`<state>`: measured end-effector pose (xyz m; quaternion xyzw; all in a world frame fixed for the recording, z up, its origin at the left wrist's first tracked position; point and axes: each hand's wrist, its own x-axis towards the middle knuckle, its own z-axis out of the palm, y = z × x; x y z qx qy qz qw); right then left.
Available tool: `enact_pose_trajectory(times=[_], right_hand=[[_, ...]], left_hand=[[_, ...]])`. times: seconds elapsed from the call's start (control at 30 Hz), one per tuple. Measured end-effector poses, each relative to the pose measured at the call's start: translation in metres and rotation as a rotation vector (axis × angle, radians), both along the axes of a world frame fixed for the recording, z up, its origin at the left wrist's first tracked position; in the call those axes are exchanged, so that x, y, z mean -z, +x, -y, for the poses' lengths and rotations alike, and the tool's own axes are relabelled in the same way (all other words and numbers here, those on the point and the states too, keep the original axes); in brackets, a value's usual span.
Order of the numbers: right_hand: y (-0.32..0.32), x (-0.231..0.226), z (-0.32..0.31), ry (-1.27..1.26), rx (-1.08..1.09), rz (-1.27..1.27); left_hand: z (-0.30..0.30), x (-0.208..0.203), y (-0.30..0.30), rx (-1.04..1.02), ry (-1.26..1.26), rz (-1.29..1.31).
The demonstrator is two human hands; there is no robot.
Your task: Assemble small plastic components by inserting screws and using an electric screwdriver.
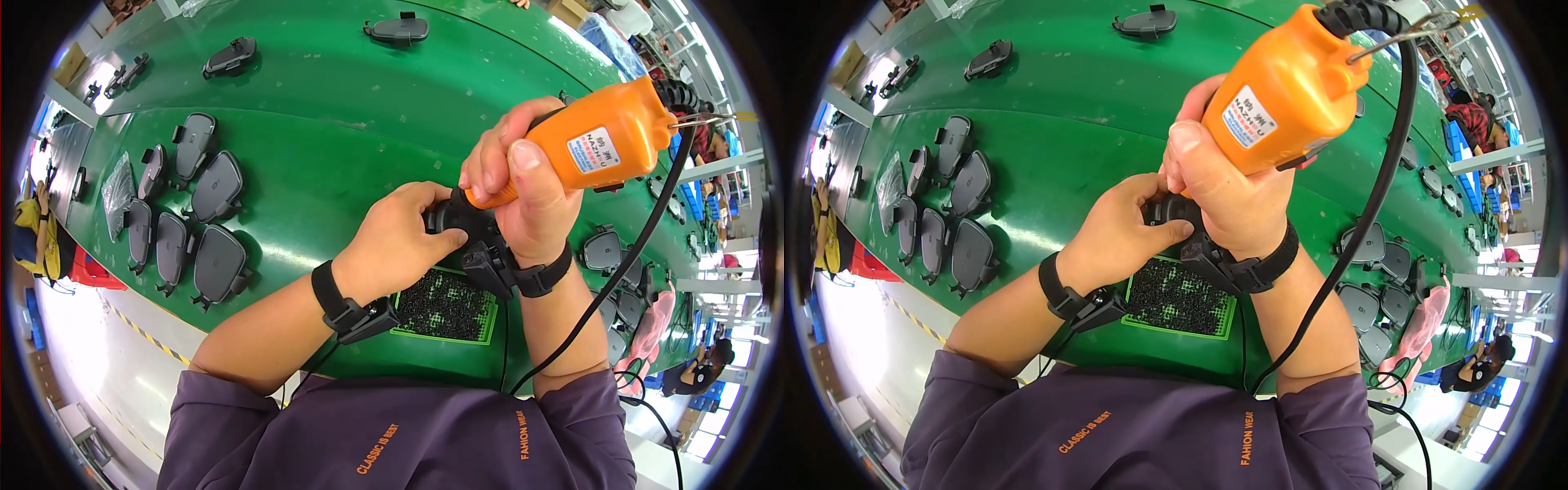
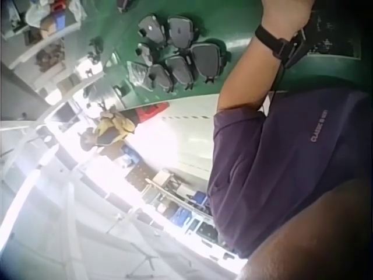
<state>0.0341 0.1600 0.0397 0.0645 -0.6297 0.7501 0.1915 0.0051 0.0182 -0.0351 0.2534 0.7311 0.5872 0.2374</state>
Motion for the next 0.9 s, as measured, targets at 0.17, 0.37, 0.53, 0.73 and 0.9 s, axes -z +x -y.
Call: enact_pose_trajectory(times=[0.17,0.37,0.53,0.73,0.9], right_hand=[[0.003,0.003,-0.001,0.003,0.000,-0.011],[0.010,-0.009,-0.004,0.026,0.086,-0.129],[0.077,-0.045,-0.028,0.097,0.155,-0.214],[0.119,-0.039,-0.044,-0.017,0.192,-0.205],[0.122,-0.039,-0.048,-0.024,0.184,-0.241]], left_hand=[[0.001,-0.004,0.000,0.017,-0.025,0.008],[-0.002,-0.003,0.000,-0.009,0.004,-0.112],[0.015,-0.026,0.011,-0.009,0.009,-0.666],[0.024,-0.028,0.045,0.514,-0.244,-0.781],[0.018,-0.022,0.048,0.578,-0.284,-0.752]])
